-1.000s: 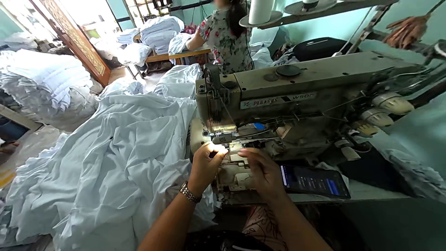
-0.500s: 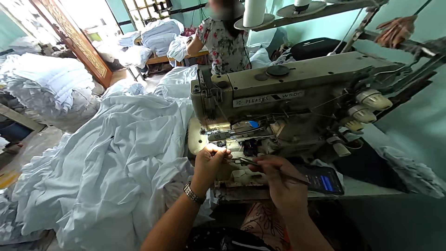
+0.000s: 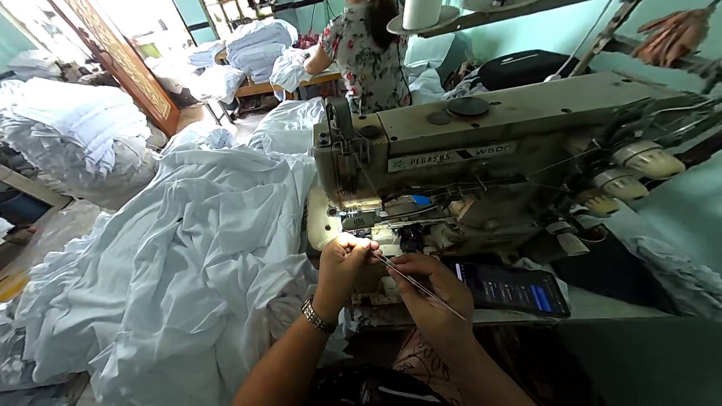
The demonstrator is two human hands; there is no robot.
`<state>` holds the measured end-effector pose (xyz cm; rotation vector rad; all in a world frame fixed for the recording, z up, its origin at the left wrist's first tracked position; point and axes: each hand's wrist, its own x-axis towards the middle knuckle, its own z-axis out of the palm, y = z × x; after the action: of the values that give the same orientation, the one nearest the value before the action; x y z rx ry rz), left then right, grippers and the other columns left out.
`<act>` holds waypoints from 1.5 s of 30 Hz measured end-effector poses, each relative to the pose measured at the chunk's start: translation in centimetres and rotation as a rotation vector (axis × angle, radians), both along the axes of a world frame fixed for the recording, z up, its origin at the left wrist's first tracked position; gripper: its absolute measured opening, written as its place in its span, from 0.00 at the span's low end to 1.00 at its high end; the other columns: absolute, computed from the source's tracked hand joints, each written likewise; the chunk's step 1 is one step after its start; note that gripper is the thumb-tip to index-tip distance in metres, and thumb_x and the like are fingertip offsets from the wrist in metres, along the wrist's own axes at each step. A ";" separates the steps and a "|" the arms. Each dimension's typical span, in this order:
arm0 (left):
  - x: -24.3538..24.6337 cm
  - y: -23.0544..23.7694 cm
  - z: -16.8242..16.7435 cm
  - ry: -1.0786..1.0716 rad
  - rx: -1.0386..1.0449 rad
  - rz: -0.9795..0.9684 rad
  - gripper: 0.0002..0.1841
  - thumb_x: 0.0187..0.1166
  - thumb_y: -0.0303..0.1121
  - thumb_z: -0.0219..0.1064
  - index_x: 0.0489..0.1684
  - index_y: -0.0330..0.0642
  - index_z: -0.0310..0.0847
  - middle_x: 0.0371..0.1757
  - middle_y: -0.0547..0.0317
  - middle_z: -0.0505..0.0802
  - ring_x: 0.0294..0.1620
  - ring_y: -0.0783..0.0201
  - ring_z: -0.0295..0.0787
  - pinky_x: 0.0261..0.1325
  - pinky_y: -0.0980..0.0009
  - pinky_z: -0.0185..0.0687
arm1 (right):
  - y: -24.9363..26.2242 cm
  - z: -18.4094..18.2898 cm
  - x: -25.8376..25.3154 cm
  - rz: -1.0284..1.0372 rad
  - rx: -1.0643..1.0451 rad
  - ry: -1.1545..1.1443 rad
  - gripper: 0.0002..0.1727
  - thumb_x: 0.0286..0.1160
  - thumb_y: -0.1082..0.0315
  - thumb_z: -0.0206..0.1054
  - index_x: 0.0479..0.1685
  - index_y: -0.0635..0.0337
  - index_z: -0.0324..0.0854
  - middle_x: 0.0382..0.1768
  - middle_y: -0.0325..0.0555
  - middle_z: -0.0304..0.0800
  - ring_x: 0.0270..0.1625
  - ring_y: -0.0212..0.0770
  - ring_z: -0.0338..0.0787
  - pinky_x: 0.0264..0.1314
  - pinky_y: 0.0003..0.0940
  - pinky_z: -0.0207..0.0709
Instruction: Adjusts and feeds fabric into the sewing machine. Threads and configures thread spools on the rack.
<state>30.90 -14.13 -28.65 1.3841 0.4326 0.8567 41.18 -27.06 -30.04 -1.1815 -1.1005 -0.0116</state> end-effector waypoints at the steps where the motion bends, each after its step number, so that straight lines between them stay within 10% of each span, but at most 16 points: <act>1: 0.0 0.0 0.0 0.000 0.008 0.004 0.06 0.85 0.21 0.60 0.38 0.28 0.81 0.41 0.45 0.96 0.38 0.58 0.97 0.49 0.64 0.95 | 0.1 -0.1 0.0 -0.002 -0.001 -0.005 0.06 0.71 0.75 0.74 0.43 0.61 0.87 0.48 0.44 0.94 0.49 0.32 0.94 0.51 0.22 0.90; 7: -0.1 0.2 -0.3 0.008 0.049 -0.003 0.05 0.84 0.21 0.61 0.40 0.28 0.82 0.43 0.44 0.96 0.40 0.56 0.97 0.50 0.62 0.96 | 0.3 -0.4 0.2 -0.012 0.020 -0.064 0.03 0.73 0.75 0.73 0.41 0.58 0.88 0.47 0.43 0.94 0.53 0.33 0.94 0.57 0.24 0.89; 12: -1.7 0.8 0.6 0.104 0.300 -0.011 0.22 0.87 0.37 0.63 0.68 0.24 0.73 0.65 0.43 0.90 0.63 0.55 0.92 0.61 0.56 0.94 | 0.6 -0.8 1.3 -0.028 0.043 -0.100 0.02 0.74 0.75 0.72 0.39 0.58 0.89 0.47 0.43 0.95 0.54 0.34 0.94 0.59 0.25 0.89; 19: -4.6 3.6 2.2 0.212 0.637 0.328 0.19 0.88 0.38 0.61 0.67 0.32 0.79 0.63 0.48 0.89 0.51 0.63 0.93 0.47 0.65 0.94 | 2.3 -3.2 3.6 -0.086 0.027 -0.102 0.06 0.74 0.77 0.68 0.41 0.60 0.91 0.46 0.43 0.94 0.55 0.31 0.92 0.62 0.26 0.87; 27: -3.1 7.4 -2.0 0.542 0.694 0.380 0.40 0.69 0.44 0.74 0.84 0.38 0.68 0.84 0.38 0.74 0.84 0.48 0.71 0.81 0.51 0.72 | 3.8 -4.4 4.3 -0.108 0.023 -0.079 0.06 0.71 0.78 0.70 0.38 0.60 0.91 0.45 0.43 0.95 0.56 0.32 0.92 0.63 0.26 0.86; 45: -2.9 7.6 -2.8 0.448 0.650 0.338 0.19 0.74 0.35 0.66 0.62 0.39 0.85 0.82 0.39 0.76 0.87 0.53 0.67 0.83 0.59 0.70 | 4.4 -4.5 4.2 -0.130 -0.014 -0.077 0.05 0.69 0.79 0.70 0.34 0.61 0.89 0.43 0.44 0.95 0.55 0.33 0.93 0.61 0.25 0.86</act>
<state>28.03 -6.56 -31.46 2.1626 0.7924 1.0083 45.35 -22.65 -34.57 -1.2727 -1.0904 -0.1514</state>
